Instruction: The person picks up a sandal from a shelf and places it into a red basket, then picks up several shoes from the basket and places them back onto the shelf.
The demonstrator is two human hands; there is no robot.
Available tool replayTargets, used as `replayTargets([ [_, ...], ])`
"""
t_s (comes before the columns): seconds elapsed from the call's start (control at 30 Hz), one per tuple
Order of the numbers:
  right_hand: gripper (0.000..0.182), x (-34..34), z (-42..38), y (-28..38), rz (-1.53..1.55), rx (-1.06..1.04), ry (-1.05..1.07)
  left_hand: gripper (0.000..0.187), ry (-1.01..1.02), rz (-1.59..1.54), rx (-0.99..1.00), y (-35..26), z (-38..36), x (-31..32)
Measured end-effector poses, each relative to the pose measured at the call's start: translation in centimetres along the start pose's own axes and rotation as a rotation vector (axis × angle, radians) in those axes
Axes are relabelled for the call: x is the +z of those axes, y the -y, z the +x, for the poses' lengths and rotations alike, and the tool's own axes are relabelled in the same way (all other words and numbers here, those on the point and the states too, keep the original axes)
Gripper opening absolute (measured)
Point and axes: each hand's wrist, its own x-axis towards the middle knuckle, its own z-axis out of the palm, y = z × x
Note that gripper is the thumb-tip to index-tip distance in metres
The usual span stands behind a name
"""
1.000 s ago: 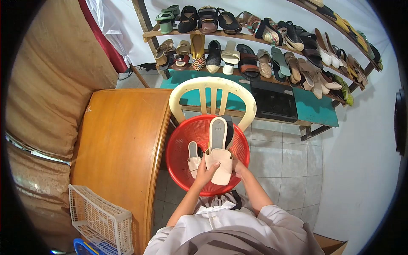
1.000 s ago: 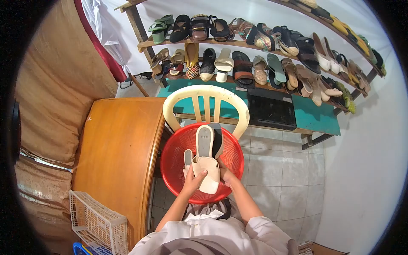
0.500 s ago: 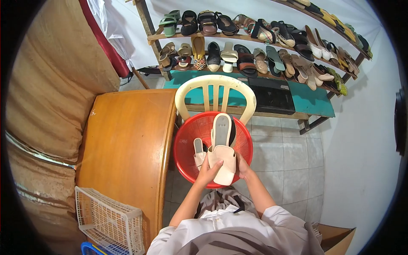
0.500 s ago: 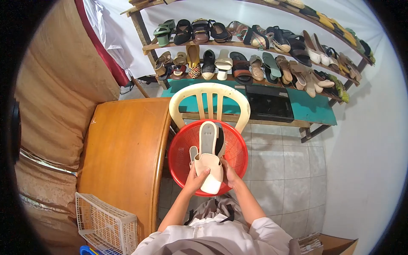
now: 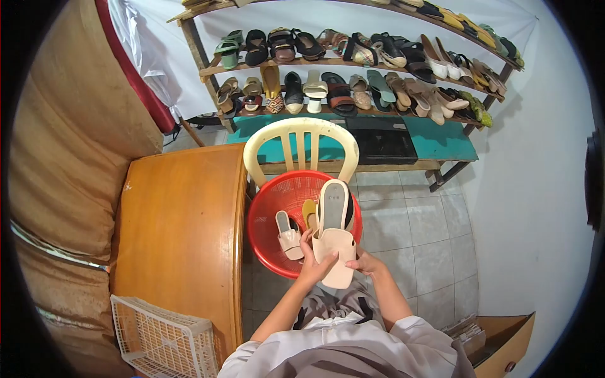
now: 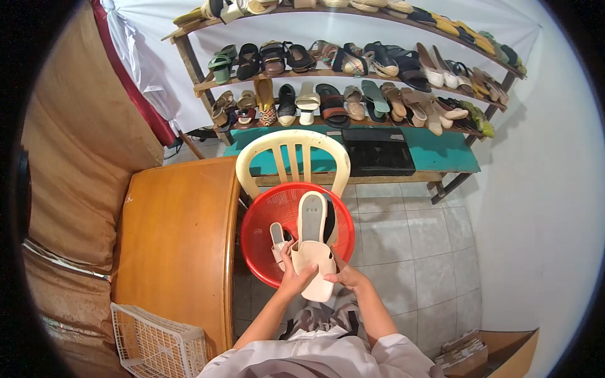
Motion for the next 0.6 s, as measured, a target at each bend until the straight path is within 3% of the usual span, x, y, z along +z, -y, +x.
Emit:
replayTargets([
  [0.07, 0.107, -0.7, -1.0, 0.0, 0.048, 0.009, 0.002, 0.079, 0.034, -0.489, -0.160, 0.0, 0.2, 0.8],
  [0.17, 0.104, -1.7, -2.5, 0.7, -0.014, -0.017, 0.005, 0.080, 0.128, -0.640, -0.255, -2.0, 1.0, 2.8],
  [0.2, 0.105, -2.2, -3.0, 1.4, -0.007, -0.013, -0.007, 0.073, 0.068, -0.578, -0.229, -2.6, 1.1, 4.0],
  [0.27, 0.107, -3.2, -4.4, 3.0, 0.008, -0.006, -0.039, 0.063, 0.144, -0.570, -0.332, 0.3, 2.2, 5.6],
  [0.4, 0.097, -6.9, -7.2, 5.7, -0.010, 0.009, -0.169, 0.045, 0.128, -0.596, -0.386, -0.1, 4.1, 11.6],
  [0.47, 0.091, -9.2, -8.9, 7.0, -0.043, 0.027, -0.289, 0.043, 0.122, -0.637, -0.362, 0.4, 5.3, 15.5],
  [0.6, 0.086, -14.9, -13.1, 10.0, -0.165, -0.062, -0.335, 0.042, 0.138, -0.672, -0.316, 1.0, 8.0, 24.2],
])
